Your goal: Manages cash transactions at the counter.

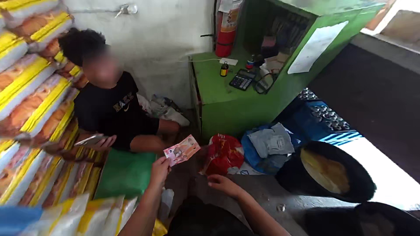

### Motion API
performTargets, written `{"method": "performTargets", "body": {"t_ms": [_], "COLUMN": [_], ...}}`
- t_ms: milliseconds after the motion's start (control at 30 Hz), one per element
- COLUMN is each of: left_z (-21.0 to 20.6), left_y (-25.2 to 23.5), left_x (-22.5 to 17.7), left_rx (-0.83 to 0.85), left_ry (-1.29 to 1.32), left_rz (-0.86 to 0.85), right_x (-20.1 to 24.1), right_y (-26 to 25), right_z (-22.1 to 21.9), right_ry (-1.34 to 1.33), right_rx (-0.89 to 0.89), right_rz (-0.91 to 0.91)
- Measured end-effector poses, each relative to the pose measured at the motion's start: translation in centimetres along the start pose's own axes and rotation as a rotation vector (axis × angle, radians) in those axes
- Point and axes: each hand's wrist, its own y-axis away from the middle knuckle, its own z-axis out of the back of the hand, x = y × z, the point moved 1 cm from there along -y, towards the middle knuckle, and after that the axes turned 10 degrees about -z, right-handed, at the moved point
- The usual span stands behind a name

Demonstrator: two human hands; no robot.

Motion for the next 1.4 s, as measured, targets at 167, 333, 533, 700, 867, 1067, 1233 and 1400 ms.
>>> {"method": "performTargets", "body": {"t_ms": [167,333,533,700,867,1067,1233,1400], "left_z": [-9.9,-17.8,-20.9,-25.6,-37.8,-48.3,-44.4,-33.6], "left_y": [-8.9,-11.1,-15.9,-24.4,-32.9,-39.1,-40.5,-43.3], "left_x": [-7.7,-8.1,-10.5,-14.4,-17.3,-18.4,-17.4,-15.8], "left_rx": [0.510,0.841,0.797,0.711,0.653,0.614,0.668,0.892], "left_ry": [-0.118,-0.124,-0.117,-0.313,-0.571,-0.879,-0.800,-0.799], "left_rz": [-0.082,-0.111,-0.134,-0.371,-0.629,-0.704,-0.700,-0.815], "right_x": [6.0,10.5,8.1,6.6,6.8,9.4,11.6,15.1], "right_y": [-1.5,-3.4,-4.2,-5.1,-6.5,-7.7,-9.9,-11.6], "right_z": [4.2,9.2,17.5,18.9,17.1,16.8,18.1,23.6], "right_ry": [-0.380,-1.212,-1.178,-1.275,-1.397,-1.408,-1.387,-0.986], "right_rx": [-0.192,-0.624,-0.756,-0.873,-0.964,-1.246,-1.306,-1.273], "right_rz": [0.167,0.375,0.348,0.257,0.080,0.072,0.061,0.178]}}
